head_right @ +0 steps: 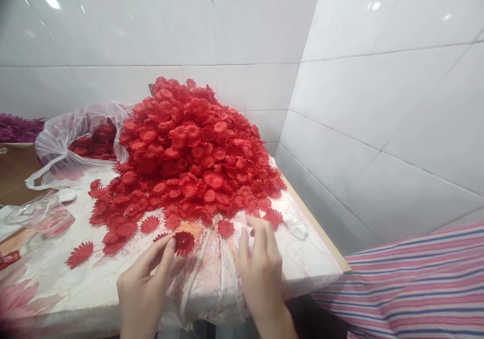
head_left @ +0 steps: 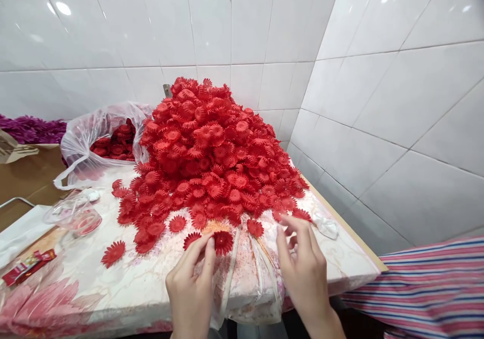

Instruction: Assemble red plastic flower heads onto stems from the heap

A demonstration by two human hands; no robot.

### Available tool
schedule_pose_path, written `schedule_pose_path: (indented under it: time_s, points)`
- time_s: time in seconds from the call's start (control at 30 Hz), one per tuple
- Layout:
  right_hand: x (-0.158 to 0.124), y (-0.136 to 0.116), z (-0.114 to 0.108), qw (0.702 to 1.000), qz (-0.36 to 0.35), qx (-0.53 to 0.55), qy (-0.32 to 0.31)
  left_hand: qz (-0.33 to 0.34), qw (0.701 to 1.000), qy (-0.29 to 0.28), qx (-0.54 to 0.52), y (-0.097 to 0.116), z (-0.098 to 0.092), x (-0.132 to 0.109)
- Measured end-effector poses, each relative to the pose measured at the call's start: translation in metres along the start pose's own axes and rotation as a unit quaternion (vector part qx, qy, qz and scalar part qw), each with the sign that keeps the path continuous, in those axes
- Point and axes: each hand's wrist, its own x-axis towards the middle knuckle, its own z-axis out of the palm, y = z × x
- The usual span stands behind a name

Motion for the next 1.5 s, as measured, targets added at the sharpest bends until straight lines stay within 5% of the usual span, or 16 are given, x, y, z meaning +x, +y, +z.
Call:
schedule_pose_path:
  time_s: [0.17,0.43,0.77,1.5]
  points:
    - [-0.029,-0.032,0.003,0.944,0.128,0.237,-0.193,0.021,0.995,-0.06,-0.081,0.01,0.003,-0.01]
    - [-0.015,-0.036,-0.001,0.844,0.271,0.39,-0.251,-0.042,0.974,-0.143,-0.17,0.023,-0.01,-0.011]
    - [-0.018,-0.029,0.0,0.813,0.26,0.446,-0.269,-0.046,0.966,-0.158,-0.201,0.03,-0.014,-0.01]
    - [-0.014,-0.05,-0.013,0.762,0.359,0.463,-0.277,-0.065,0.961,-0.133,-0.233,0.035,-0.016,-0.015]
